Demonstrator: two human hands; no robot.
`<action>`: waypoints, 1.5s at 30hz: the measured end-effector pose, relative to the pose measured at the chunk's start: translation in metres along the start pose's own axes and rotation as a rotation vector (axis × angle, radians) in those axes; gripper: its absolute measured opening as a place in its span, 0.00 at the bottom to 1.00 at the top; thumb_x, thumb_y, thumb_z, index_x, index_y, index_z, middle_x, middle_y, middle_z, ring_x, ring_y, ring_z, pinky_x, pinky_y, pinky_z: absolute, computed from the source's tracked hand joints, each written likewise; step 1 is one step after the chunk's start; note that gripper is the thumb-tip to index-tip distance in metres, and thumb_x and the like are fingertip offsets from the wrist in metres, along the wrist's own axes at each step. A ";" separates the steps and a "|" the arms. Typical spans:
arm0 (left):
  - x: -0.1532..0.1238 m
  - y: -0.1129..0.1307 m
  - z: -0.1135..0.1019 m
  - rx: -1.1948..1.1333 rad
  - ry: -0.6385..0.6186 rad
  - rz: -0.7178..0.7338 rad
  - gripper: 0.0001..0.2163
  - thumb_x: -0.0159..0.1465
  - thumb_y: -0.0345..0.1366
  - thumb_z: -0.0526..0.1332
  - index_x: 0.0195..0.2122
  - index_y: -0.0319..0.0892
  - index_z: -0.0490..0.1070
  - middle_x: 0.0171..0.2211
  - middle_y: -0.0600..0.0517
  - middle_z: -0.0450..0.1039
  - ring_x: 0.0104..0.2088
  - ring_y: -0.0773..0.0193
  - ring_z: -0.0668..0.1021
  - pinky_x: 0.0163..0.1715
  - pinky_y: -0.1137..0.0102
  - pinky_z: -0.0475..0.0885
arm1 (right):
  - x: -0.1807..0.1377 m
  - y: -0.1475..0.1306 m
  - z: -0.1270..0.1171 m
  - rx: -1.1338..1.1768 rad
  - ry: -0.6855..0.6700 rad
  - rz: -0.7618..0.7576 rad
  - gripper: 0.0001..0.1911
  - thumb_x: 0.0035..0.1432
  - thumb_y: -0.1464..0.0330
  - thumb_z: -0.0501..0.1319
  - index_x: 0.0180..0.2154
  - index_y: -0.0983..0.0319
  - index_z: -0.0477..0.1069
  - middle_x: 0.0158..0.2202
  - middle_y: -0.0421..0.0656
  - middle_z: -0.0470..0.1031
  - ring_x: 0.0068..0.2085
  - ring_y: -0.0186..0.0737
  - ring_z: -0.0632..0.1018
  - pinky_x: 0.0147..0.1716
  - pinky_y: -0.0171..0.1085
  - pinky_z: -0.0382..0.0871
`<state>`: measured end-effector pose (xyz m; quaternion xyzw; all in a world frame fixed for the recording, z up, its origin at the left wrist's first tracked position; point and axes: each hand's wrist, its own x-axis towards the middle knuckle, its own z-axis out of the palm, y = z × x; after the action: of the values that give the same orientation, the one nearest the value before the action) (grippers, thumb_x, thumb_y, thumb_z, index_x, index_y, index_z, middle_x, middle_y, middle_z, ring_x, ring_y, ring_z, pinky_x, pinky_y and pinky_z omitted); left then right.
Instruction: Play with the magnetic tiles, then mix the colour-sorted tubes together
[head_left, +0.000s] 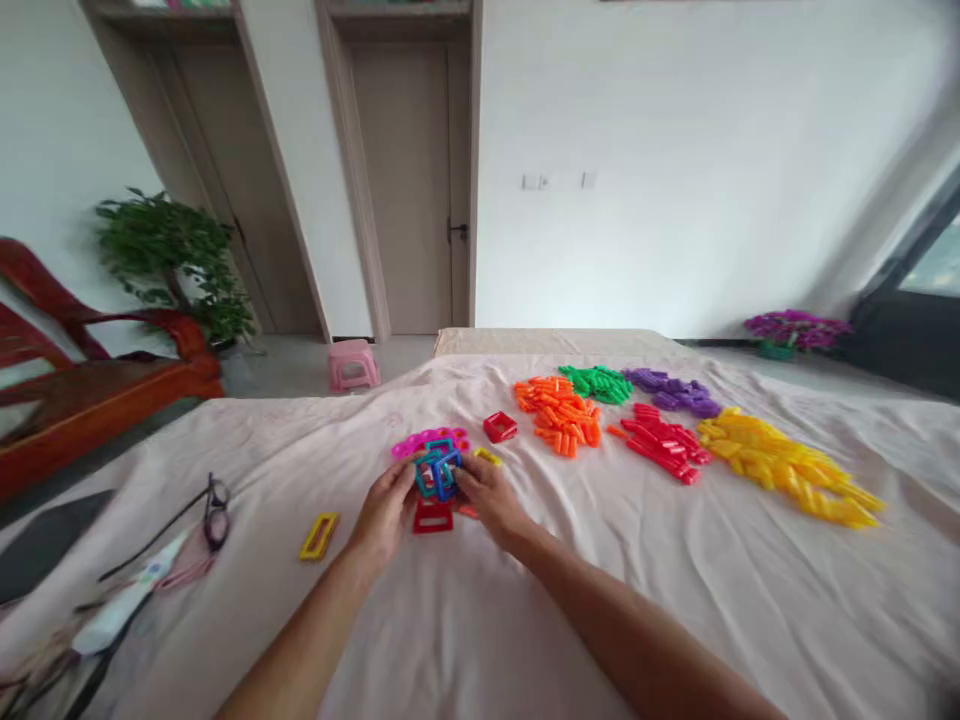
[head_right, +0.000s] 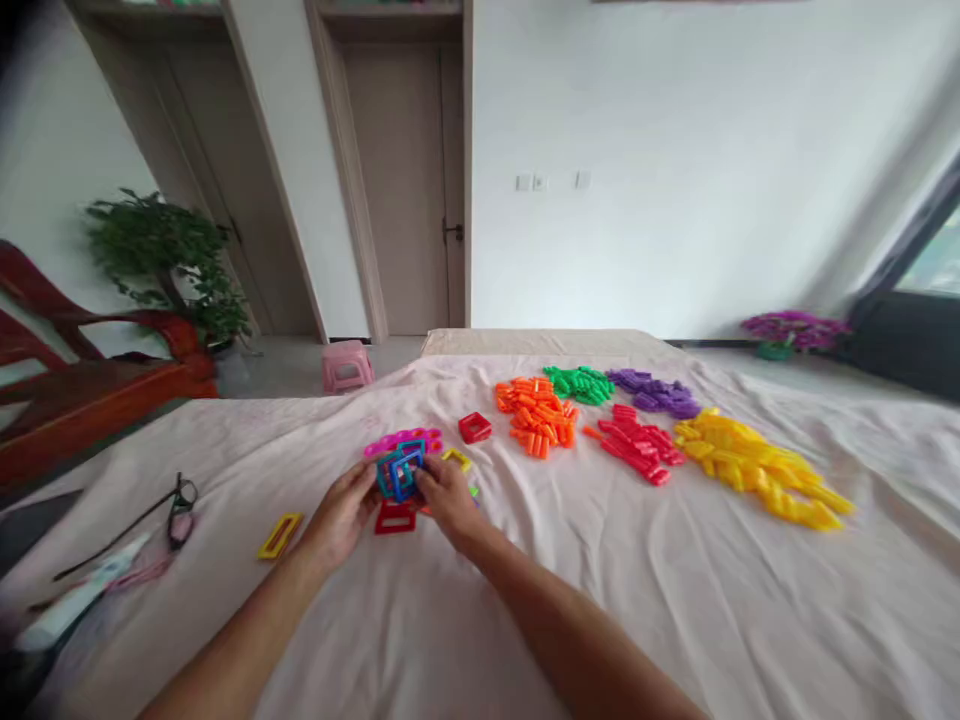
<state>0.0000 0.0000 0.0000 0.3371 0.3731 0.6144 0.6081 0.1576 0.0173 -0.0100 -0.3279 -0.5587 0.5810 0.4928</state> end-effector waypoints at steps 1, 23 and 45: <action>-0.001 -0.002 0.001 -0.008 -0.007 -0.015 0.23 0.49 0.43 0.74 0.43 0.37 0.75 0.38 0.47 0.80 0.37 0.61 0.80 0.37 0.70 0.74 | 0.000 0.001 0.000 -0.030 -0.001 0.004 0.14 0.56 0.56 0.60 0.32 0.62 0.67 0.27 0.38 0.67 0.27 0.32 0.68 0.27 0.31 0.66; -0.030 -0.023 0.038 -0.300 -0.104 -0.089 0.22 0.64 0.45 0.62 0.59 0.54 0.66 0.57 0.50 0.71 0.58 0.60 0.72 0.53 0.68 0.70 | -0.017 -0.029 0.011 -1.115 0.162 -0.171 0.14 0.67 0.66 0.53 0.32 0.60 0.73 0.36 0.42 0.73 0.35 0.35 0.72 0.33 0.33 0.58; 0.016 0.006 -0.033 -0.372 0.143 -0.105 0.21 0.68 0.50 0.51 0.49 0.40 0.72 0.36 0.46 0.78 0.33 0.63 0.81 0.29 0.69 0.79 | 0.059 -0.008 -0.009 -1.631 -0.168 -0.334 0.08 0.60 0.70 0.60 0.38 0.64 0.77 0.44 0.50 0.75 0.48 0.49 0.71 0.46 0.41 0.63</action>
<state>-0.0324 0.0145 -0.0114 0.1549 0.3124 0.6625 0.6630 0.1502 0.0745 0.0058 -0.4500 -0.8801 -0.0637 0.1372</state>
